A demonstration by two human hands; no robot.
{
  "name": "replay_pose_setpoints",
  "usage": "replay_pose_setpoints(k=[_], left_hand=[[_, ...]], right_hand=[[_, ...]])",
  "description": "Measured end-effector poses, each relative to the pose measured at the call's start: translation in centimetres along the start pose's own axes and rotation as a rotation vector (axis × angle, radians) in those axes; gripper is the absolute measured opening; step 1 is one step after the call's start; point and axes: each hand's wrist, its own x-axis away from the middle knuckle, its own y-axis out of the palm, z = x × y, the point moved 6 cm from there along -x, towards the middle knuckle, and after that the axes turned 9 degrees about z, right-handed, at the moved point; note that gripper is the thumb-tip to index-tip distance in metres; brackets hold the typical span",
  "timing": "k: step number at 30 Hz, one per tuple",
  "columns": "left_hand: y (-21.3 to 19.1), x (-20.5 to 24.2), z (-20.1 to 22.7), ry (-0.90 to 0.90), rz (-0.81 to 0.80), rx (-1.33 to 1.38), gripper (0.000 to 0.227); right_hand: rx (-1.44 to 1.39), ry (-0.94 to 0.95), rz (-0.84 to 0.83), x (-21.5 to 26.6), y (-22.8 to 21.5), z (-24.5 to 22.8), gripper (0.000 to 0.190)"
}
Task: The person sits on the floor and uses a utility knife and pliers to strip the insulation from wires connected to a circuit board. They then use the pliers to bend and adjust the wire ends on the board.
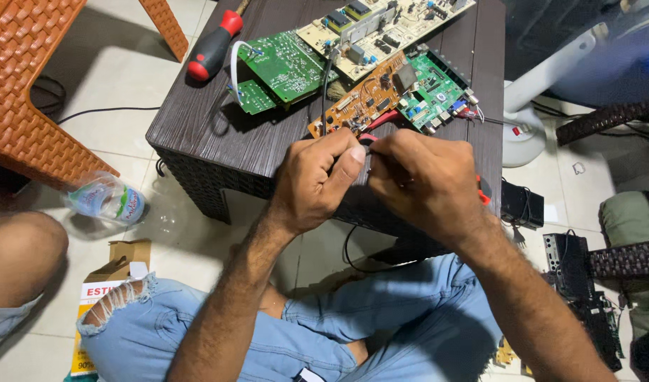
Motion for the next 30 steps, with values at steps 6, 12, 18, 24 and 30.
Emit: replay_pose_setpoints(k=[6,12,18,24,30], left_hand=[[-0.6,-0.2,0.0,-0.008,0.082,0.168,0.032],[-0.4,0.0,0.2,0.023,0.103,0.148,0.026],[-0.5,0.1,0.8,-0.008,0.062,0.066,0.034],[-0.4,0.0,1.0,0.010,0.055,0.052,0.031],[-0.4,-0.2,0.6,-0.049,0.109,0.041,0.032]], right_hand=[[-0.126,0.122,0.106,-0.9,0.3,-0.1,0.009],[0.002,0.157,0.009,-1.3,-2.4,-0.6,0.016],[0.359,0.242,-0.298,1.7,-4.1,3.4,0.035],[0.237,0.248,-0.320,4.2,-2.7,4.6,0.036],[-0.111,0.430,-0.218,3.3,-4.2,4.5,0.034]])
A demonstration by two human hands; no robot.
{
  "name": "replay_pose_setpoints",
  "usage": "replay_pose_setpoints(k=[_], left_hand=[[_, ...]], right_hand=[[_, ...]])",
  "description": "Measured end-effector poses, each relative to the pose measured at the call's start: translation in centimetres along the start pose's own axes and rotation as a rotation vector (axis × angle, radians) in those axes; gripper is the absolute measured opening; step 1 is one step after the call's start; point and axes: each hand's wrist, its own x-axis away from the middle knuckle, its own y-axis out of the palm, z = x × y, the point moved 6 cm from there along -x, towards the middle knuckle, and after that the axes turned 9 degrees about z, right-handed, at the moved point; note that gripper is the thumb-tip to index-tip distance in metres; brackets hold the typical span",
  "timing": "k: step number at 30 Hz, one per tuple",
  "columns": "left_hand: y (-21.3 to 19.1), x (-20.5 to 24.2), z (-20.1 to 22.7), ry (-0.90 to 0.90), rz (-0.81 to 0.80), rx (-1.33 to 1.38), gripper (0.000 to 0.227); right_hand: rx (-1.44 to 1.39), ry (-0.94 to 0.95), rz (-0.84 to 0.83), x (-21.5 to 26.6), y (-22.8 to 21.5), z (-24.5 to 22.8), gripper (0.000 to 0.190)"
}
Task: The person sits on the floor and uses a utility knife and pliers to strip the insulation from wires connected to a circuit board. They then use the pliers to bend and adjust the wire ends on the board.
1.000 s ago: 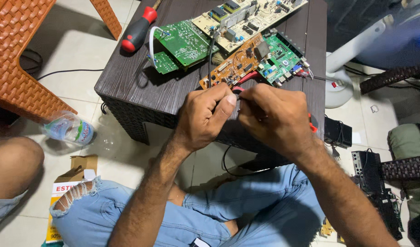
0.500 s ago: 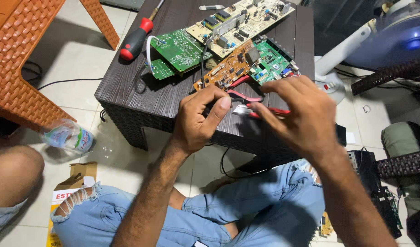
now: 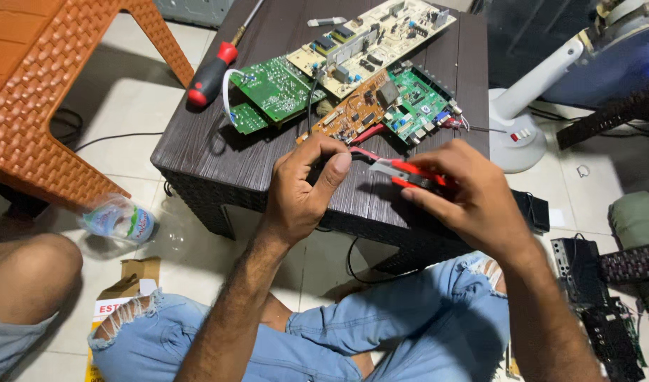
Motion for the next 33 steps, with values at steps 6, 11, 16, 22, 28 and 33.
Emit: replay_pose_setpoints(k=[6,11,16,22,28,33], left_hand=[[0.9,-2.4,0.4,0.015,-0.009,-0.067,0.030],[1.6,-6.6,1.6,0.329,-0.027,-0.176,0.020],[2.0,-8.8,2.3,0.547,-0.020,-0.311,0.008],[2.4,-9.7,-1.3,0.417,0.033,-0.264,0.012],[2.6,-9.1,-1.9,0.455,-0.010,-0.308,0.014],[2.5,-8.7,-0.3,0.535,-0.007,-0.374,0.010]], right_hand=[[-0.765,0.308,0.185,-1.5,-0.9,0.2,0.032],[-0.898,0.206,0.219,-6.2,-0.8,-0.1,0.039],[-0.751,-0.003,0.284,-9.7,-0.2,0.8,0.028],[-0.429,-0.001,0.371,-9.8,-0.1,3.2,0.020],[-0.169,-0.128,0.340,-9.1,0.2,1.8,0.036],[-0.197,-0.145,0.340,-8.9,0.6,1.8,0.032]])
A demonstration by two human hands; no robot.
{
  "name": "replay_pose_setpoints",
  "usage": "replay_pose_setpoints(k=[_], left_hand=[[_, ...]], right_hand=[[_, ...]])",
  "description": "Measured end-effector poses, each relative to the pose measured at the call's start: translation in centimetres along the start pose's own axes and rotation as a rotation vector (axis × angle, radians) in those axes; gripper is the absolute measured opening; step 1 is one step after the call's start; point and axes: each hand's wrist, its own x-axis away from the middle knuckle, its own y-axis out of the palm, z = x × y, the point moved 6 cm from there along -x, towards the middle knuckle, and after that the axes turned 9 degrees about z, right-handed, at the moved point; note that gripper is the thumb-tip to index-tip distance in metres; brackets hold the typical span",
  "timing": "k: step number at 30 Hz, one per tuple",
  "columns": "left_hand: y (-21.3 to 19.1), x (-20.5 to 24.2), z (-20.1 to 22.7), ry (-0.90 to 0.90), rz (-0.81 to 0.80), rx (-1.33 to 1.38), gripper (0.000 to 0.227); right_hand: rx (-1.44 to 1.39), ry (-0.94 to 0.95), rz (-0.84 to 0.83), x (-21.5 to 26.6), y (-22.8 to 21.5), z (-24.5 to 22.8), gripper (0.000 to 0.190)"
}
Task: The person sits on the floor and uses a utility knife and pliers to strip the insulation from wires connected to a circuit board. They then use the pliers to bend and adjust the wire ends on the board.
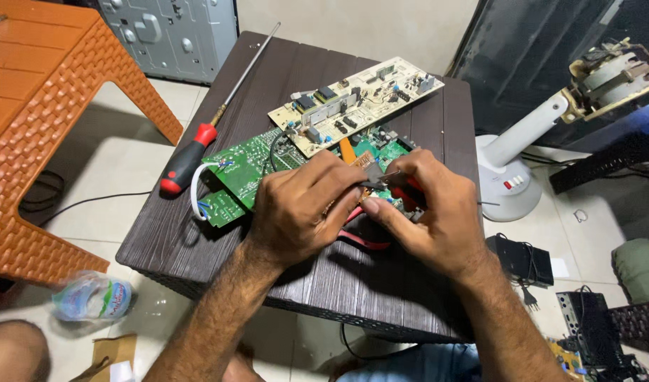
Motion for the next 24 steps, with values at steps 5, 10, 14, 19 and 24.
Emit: replay_pose_setpoints(k=[5,10,14,19,24], left_hand=[[-0.10,-0.10,0.09,0.008,-0.009,0.017,0.011],[-0.01,-0.07,0.05,-0.007,-0.018,0.068,0.016],[-0.10,-0.25,0.14,-0.020,-0.016,0.105,0.016],[-0.26,-0.30,0.25,-0.016,-0.020,0.125,0.016],[-0.28,-0.30,0.24,-0.027,-0.021,0.118,0.014]], right_hand=[[0.028,-0.013,-0.043,0.22,0.31,-0.30,0.018],[-0.031,-0.008,-0.042,0.27,0.20,-0.37,0.015],[-0.071,0.008,-0.051,0.28,0.15,-0.28,0.018],[-0.097,0.023,-0.065,0.51,0.26,-0.01,0.025],[-0.158,0.066,-0.063,0.36,0.31,-0.08,0.024]])
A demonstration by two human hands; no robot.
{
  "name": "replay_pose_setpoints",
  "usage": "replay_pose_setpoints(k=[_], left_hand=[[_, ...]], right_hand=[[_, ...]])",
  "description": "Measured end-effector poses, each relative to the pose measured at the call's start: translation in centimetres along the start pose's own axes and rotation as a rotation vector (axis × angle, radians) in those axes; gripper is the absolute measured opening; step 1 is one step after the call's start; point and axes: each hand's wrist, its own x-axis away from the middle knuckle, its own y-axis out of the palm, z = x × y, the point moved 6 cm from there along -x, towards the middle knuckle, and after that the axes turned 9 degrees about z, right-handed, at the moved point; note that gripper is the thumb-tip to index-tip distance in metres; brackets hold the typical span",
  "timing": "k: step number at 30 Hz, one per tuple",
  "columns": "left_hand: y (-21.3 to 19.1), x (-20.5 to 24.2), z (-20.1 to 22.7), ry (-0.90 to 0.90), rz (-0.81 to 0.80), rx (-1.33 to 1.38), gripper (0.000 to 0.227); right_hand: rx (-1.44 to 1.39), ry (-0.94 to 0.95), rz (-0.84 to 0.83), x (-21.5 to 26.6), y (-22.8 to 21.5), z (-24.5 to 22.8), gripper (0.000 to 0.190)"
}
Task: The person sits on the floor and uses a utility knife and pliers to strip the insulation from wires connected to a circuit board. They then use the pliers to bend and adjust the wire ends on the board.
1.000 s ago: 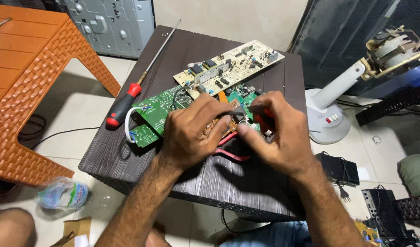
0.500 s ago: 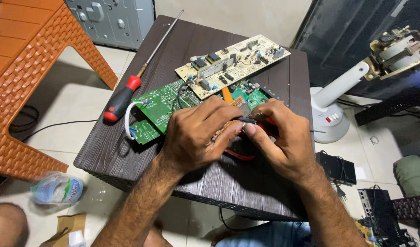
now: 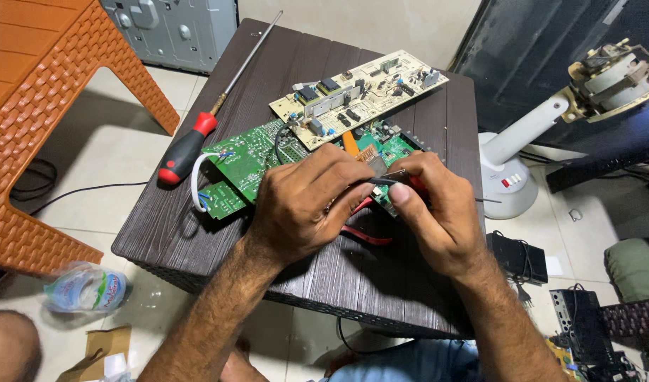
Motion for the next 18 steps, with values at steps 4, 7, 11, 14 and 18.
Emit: replay_pose_setpoints(k=[4,7,11,14,18], left_hand=[[0.2,0.0,0.3,-0.005,0.000,0.036,0.013],[0.1,-0.3,0.6,-0.015,-0.005,0.060,0.011],[0.0,-0.4,0.8,-0.021,0.006,0.114,0.009],[0.2,-0.2,0.7,-0.014,0.007,0.121,0.010],[0.4,-0.2,0.9,-0.015,-0.010,0.156,0.013]], right_hand=[[-0.021,0.031,0.006,0.3,-0.2,0.7,0.023],[-0.066,0.050,0.005,0.5,-0.1,1.2,0.024],[-0.150,0.066,0.006,0.6,0.1,1.5,0.025],[-0.199,0.079,0.001,0.5,0.3,1.0,0.027],[-0.254,0.130,-0.002,0.6,0.4,1.7,0.029]])
